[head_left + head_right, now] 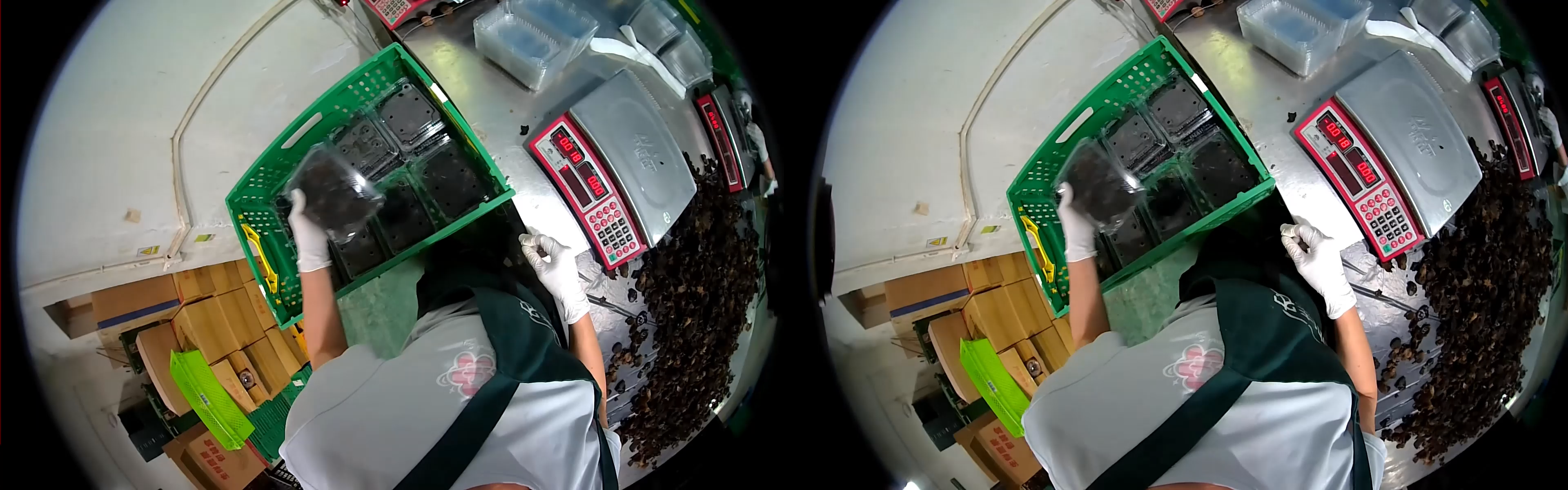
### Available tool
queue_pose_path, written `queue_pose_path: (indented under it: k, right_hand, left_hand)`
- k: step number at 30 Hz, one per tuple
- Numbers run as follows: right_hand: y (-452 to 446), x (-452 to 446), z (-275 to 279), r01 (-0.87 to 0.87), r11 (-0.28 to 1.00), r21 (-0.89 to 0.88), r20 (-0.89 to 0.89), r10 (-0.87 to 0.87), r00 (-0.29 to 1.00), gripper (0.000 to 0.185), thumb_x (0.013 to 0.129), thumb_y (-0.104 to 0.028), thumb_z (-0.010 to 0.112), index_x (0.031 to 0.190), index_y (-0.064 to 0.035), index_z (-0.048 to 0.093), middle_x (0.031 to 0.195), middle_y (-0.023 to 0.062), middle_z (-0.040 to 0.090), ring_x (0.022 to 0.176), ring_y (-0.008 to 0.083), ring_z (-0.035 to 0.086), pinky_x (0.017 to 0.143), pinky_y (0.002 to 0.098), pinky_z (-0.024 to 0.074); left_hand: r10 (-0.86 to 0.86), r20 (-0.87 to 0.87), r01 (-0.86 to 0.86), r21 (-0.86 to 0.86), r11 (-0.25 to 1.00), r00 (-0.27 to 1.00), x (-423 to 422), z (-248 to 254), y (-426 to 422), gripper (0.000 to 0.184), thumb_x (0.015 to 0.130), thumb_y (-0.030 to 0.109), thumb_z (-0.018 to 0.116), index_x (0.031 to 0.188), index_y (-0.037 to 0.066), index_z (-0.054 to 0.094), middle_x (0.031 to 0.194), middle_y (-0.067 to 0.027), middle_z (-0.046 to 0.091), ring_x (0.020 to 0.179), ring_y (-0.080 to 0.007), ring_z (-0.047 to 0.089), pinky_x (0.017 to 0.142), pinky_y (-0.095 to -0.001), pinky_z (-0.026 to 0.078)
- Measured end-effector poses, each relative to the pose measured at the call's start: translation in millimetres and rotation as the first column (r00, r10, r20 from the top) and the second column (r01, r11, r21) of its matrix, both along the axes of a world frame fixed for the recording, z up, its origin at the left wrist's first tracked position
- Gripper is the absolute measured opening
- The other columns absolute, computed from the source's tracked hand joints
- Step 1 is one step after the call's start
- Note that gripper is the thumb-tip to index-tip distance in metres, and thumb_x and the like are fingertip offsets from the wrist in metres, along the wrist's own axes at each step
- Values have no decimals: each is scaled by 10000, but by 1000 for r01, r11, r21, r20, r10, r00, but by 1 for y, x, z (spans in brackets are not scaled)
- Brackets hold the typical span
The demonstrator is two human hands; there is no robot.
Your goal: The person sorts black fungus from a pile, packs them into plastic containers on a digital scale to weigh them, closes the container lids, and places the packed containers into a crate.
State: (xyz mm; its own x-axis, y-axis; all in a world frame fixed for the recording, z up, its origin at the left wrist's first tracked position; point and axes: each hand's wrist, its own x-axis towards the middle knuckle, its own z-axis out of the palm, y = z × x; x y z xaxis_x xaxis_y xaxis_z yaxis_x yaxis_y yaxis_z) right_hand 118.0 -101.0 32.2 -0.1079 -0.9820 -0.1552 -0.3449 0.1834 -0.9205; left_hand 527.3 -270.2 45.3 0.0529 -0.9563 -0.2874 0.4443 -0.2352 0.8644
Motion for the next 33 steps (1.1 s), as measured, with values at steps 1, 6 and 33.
queue_pose_path:
  k: [1, 6, 33]
  right_hand:
    - [1, 1, -4, 1, 1000, 1, 2, -1, 1000, 158, 853, -72, 671, 993, -5, 642, 1015, 137, 692, 787, 153, 670, 733, 274, 524]
    - [8, -2, -14, -28, 999, -35, -40, 26, 999, 138, 861, -67, 657, 976, 8, 647, 1020, 149, 693, 798, 176, 677, 736, 281, 530]
    - [93, -40, 11, 499, 864, 68, -327, -453, 829, 248, 896, -328, 587, 932, -94, 659, 787, 173, 660, 738, 353, 647, 673, 418, 513]
  left_hand:
    - [35, -38, -34, 29, 999, 999, 30, -1, 0, 599, 948, 472, 476, 1381, 62, 425, 1390, -126, 466, 1264, -300, 447, 1073, -464, 339]
    - [186, 397, -218, 38, 975, 899, 153, -9, -28, 750, 906, 521, 523, 1402, -17, 362, 1307, -189, 535, 1180, -334, 533, 1022, -457, 397]
    - [697, 693, 979, 63, 196, -184, -353, -23, -269, 450, 843, 257, 592, 1264, 144, 482, 1320, -84, 475, 1237, -250, 441, 1005, -534, 319]
